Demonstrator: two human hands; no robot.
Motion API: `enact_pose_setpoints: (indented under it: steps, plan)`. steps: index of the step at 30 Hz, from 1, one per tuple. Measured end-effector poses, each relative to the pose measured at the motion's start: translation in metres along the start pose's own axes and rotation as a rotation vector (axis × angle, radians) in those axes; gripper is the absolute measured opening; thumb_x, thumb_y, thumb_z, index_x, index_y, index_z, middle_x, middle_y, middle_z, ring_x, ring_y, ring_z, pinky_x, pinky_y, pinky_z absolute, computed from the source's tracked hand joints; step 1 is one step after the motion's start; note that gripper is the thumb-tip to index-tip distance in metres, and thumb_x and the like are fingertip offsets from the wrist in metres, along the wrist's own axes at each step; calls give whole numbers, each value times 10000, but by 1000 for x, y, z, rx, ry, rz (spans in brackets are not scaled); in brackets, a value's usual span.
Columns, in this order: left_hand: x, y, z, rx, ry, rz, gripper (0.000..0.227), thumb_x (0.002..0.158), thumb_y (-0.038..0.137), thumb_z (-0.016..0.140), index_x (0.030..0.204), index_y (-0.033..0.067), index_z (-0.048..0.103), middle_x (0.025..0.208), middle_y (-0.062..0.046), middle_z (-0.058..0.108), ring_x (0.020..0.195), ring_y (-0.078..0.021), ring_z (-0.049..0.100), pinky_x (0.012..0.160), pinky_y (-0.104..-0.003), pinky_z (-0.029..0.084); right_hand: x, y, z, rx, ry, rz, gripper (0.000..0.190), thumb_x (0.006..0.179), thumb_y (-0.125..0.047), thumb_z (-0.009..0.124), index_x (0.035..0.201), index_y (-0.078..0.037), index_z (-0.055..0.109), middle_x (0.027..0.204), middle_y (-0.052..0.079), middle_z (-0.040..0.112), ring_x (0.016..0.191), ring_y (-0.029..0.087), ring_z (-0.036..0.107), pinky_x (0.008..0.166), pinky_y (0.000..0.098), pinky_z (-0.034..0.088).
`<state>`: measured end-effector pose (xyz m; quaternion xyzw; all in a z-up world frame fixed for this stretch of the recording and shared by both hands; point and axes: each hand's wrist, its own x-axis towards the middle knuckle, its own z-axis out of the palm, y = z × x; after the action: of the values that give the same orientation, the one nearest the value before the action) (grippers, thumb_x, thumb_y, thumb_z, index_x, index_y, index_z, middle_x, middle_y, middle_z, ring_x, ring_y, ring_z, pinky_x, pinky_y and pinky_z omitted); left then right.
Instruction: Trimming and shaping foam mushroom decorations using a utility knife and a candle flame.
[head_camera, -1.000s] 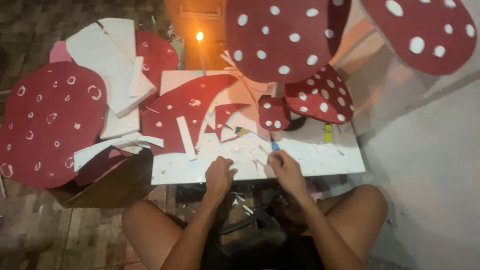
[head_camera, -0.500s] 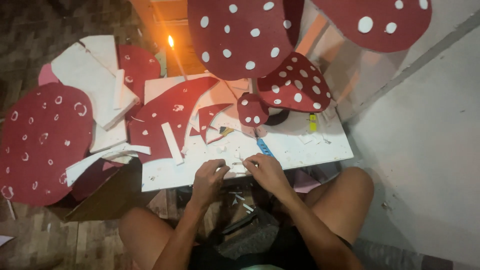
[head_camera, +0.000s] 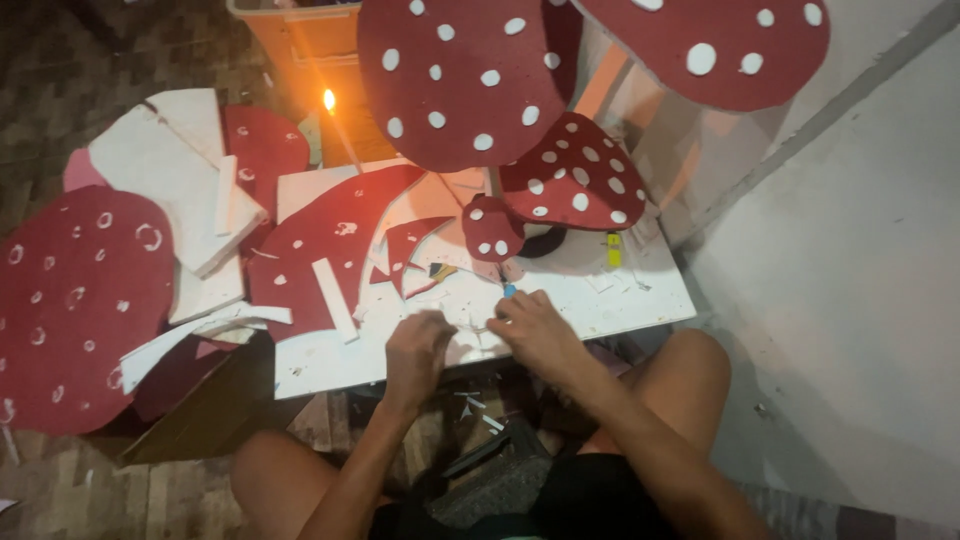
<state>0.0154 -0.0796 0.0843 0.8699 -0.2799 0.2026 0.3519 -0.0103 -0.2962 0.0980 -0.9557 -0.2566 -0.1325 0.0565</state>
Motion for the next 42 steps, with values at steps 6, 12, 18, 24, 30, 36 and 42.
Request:
enact_pose_setpoints:
  steps: [6,12,18,24,30,36,42]
  plan:
    - [62,-33,32,-461,-45,-628,205,881,232,781,990,61,754,985,-145,748,1009,-322,702,843,-418,559,-33,45,-25,51,-196,365,100,915,-208,617,949,-213,711,931,16,648,920,220,604,848,385,443]
    - [137,-30,61,-279,-203,-494,72,839,199,792,907,178,777,1000,-22,650,1004,-239,643,905,-385,509,-42,49,-26,530,-75,653,139,930,-243,661,1024,-165,728,920,68,678,910,296,655,797,415,505]
    - [166,-22,77,-325,-304,-481,5,802,215,799,806,214,801,639,-28,631,563,-189,658,585,-256,512,-27,50,-3,1059,139,876,484,807,-346,813,1204,-104,679,933,80,626,926,218,604,827,400,488]
    - [177,-7,84,-256,-341,-505,64,782,234,807,842,211,808,828,-142,749,880,-383,718,789,-387,555,15,51,36,1468,475,1182,565,851,-164,750,1392,-142,589,1336,113,594,1146,224,595,910,403,545]
    - [175,-16,104,-168,-318,-557,125,733,277,808,852,242,818,887,-108,693,871,-367,672,840,-389,538,34,42,19,1451,420,1221,482,862,-166,752,1330,-119,647,1357,199,611,1167,282,621,869,435,562]
    - [184,24,38,-364,-216,-718,588,659,226,921,1184,114,681,1289,-178,514,1173,-341,629,1023,-414,510,36,46,31,1433,477,1204,466,873,-200,761,1311,-85,654,1353,168,618,1175,251,602,888,408,562]
    - [178,0,57,-413,-348,-611,831,646,347,934,1342,43,596,1281,-230,586,1209,-408,589,1040,-461,496,38,45,51,1423,544,1216,392,900,-221,744,1266,-90,686,1296,75,660,1101,173,607,861,334,567]
